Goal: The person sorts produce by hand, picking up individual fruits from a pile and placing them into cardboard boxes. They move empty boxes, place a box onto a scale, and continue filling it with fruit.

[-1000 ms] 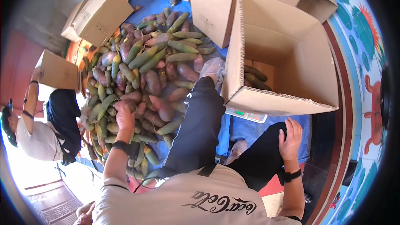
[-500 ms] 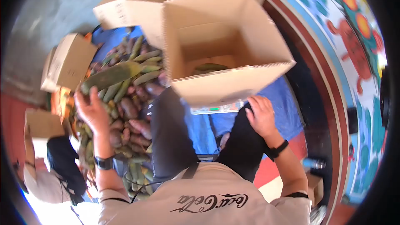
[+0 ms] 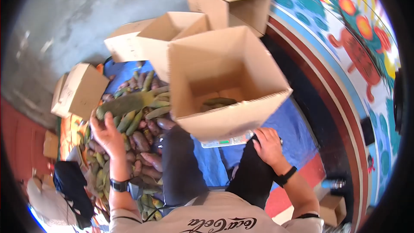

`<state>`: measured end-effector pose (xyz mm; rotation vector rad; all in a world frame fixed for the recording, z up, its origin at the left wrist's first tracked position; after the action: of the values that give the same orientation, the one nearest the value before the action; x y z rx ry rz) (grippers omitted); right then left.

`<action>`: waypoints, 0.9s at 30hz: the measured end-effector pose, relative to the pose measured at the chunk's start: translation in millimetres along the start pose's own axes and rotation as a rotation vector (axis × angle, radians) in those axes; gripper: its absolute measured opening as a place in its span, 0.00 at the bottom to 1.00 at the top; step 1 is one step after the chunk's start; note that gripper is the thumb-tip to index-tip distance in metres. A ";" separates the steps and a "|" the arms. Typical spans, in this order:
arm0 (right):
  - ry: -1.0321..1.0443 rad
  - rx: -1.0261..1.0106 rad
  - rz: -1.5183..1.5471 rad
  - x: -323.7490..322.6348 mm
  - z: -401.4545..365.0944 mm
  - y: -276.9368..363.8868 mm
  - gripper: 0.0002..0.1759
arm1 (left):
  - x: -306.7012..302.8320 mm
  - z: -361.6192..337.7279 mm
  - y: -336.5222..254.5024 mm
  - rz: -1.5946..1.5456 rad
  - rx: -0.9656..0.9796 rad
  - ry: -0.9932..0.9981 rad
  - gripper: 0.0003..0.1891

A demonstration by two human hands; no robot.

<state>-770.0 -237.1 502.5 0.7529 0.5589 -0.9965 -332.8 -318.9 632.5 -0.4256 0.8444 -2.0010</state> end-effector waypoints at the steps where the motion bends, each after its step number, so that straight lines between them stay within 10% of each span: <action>1: -0.006 -0.009 0.000 3.2 -1.5 -0.2 0.23 | 3.6 -1.4 -15.2 -0.013 -0.009 -0.027 0.16; 9: 0.011 -0.066 0.013 11.1 -4.7 2.4 0.23 | 59.4 -22.9 -90.5 -0.193 0.182 0.094 0.21; 23: 0.002 -0.038 -0.010 8.7 -2.3 4.6 0.18 | 154.5 -112.1 -82.8 0.073 0.312 0.896 0.21; 27: -0.018 0.001 0.005 7.5 -6.9 -1.2 0.16 | 152.4 -108.7 -92.3 0.045 0.461 0.834 0.08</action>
<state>-768.3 -236.1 492.4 0.7458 0.5409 -0.9982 -534.4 -370.1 616.4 0.7324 0.8090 -2.2461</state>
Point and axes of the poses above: each hand's wrist, its own z-axis towards the middle knuckle, its own x-axis out of the palm, y = z × x, the point moved 5 cm from there along z, towards the middle knuckle, and after that the axes turned 14 degrees about -y, right-handed, at the moved point
